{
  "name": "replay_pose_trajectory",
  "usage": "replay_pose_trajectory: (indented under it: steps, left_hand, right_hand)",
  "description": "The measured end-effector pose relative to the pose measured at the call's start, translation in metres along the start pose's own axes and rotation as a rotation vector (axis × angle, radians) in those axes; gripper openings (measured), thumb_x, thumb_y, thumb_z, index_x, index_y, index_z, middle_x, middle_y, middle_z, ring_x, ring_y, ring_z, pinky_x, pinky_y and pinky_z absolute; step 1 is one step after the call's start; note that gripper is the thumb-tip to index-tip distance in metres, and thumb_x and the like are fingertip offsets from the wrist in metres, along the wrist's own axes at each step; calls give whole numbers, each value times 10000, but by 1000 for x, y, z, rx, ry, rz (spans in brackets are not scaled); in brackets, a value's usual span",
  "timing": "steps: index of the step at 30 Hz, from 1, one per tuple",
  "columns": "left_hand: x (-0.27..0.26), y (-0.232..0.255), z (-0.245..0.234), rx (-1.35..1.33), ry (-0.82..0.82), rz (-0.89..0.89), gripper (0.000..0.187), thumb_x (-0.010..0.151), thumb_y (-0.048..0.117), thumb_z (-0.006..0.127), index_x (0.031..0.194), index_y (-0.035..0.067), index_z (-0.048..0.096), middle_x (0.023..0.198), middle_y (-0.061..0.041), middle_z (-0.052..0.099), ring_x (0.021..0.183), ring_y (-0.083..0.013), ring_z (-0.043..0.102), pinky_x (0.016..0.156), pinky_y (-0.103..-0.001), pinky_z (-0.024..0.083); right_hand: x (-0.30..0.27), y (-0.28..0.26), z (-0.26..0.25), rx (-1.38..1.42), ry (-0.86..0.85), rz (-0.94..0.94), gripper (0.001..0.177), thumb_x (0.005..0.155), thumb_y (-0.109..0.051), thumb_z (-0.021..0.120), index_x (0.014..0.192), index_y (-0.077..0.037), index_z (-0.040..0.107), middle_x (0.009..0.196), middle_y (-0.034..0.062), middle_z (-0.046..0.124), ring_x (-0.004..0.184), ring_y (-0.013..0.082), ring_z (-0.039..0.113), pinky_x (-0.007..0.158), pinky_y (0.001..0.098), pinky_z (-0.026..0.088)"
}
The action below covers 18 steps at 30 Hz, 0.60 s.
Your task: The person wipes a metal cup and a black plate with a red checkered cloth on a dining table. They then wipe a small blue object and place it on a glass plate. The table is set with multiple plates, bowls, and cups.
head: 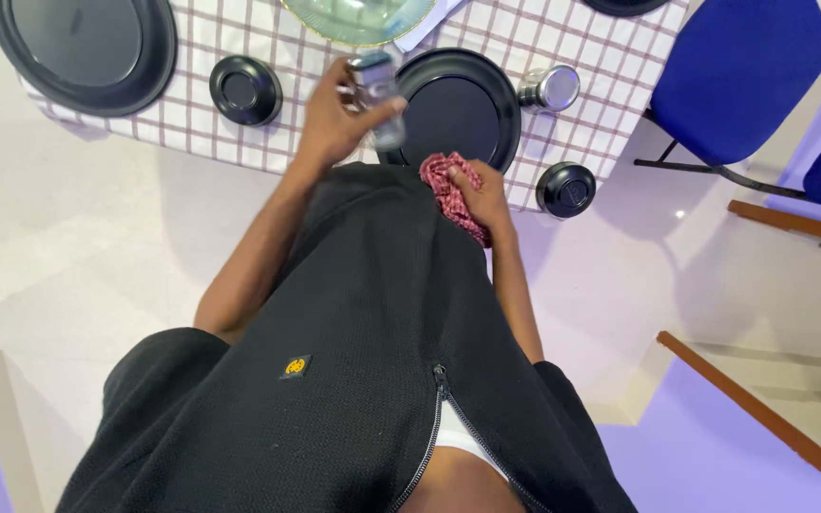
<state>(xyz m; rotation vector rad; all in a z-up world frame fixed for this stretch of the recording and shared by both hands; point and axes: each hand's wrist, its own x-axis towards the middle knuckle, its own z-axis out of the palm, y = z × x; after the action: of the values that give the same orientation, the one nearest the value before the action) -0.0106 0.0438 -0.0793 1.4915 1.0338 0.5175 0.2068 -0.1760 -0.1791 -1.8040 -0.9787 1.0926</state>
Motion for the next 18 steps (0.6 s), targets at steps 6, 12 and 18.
replay_pose_trajectory:
  steps: [6, 12, 18]
  left_hand:
    - [49, -43, -33, 85, 164, 157, 674, 760, 175, 1018, 1287, 40, 620, 1182, -109, 742, 1115, -201, 737, 918, -347, 662]
    - [133, -88, -48, 163, 202, 346, 674, 726, 99, 1033, 1261, 24, 631, 1171, -126, 725, 1114, -255, 720, 890, -375, 617]
    - [181, -114, -35, 249, 172, 427, 620, 658, 19, 1016, 1170, 56, 669, 1074, -100, 759, 1029, -239, 731, 896, -375, 606]
  right_hand:
    - [4, 72, 26, 195, 126, 111, 293, 995, -309, 708, 949, -21, 725, 791, -11, 689, 734, 58, 580, 681, 267, 487]
    - [25, 72, 18, -79, 177, 190, 415, 958, -376, 755, 802, 4, 696, 650, 32, 628, 628, 93, 542, 583, 310, 449]
    - [24, 75, 12, 16, 187, 221, 404, 944, -374, 764, 834, 11, 715, 704, 44, 660, 664, 94, 562, 608, 303, 461]
